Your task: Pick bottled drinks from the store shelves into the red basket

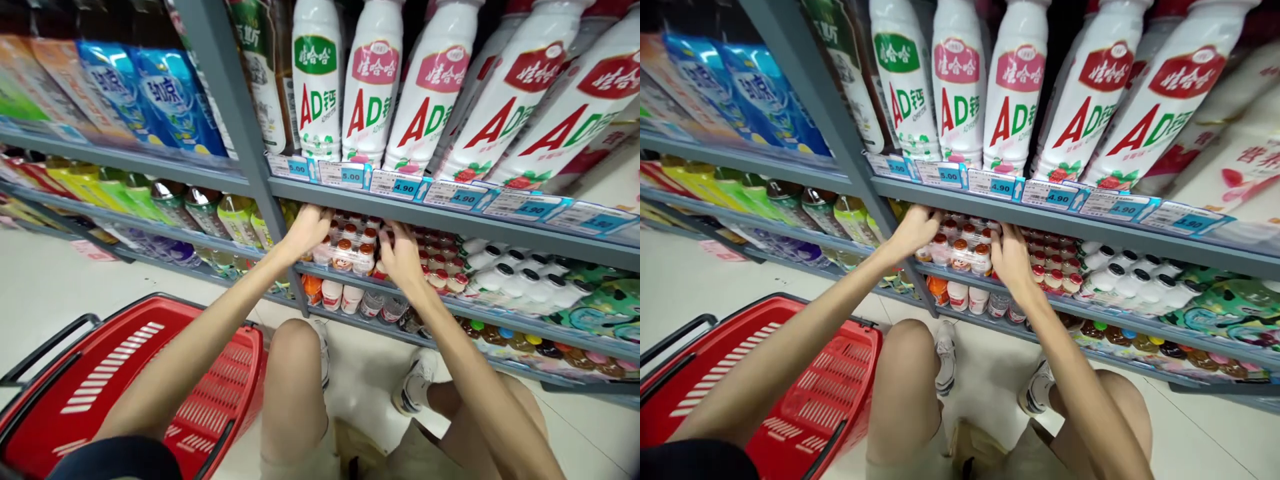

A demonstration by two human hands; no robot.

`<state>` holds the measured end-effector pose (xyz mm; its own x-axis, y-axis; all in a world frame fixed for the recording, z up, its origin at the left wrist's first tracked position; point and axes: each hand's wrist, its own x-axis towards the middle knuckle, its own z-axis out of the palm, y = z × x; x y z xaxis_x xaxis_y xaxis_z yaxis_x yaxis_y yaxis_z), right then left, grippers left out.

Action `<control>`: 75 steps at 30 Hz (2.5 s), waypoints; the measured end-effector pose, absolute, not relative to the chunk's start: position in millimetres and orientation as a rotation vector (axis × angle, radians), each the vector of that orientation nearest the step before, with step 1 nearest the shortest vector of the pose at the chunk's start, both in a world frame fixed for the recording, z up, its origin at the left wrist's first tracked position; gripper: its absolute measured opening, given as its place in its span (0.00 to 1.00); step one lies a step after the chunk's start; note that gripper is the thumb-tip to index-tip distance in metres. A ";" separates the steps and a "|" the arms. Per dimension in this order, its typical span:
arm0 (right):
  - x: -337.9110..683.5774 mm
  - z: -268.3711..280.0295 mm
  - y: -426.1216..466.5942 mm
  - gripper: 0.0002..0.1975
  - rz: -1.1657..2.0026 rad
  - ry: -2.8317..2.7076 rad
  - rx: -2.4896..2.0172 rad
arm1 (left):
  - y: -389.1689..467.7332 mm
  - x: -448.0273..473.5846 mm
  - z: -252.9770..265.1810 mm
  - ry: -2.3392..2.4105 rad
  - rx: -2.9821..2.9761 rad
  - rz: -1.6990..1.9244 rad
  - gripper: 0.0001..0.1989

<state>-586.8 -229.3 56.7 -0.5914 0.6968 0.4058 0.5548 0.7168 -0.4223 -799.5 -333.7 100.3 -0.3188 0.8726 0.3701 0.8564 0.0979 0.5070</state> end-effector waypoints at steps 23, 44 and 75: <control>-672.3 -4.9 -313.1 0.20 -0.122 -2.841 -1.029 | -410.7 -847.6 -37.6 2.584 1.732 0.761 0.15; -658.6 -8.2 -295.2 0.22 -0.452 -2.956 -0.886 | -400.0 -835.8 -25.1 2.583 1.897 0.526 0.18; -648.3 7.7 -306.8 0.19 -0.521 -3.037 -0.895 | -393.4 -835.3 -14.9 2.432 2.068 0.485 0.13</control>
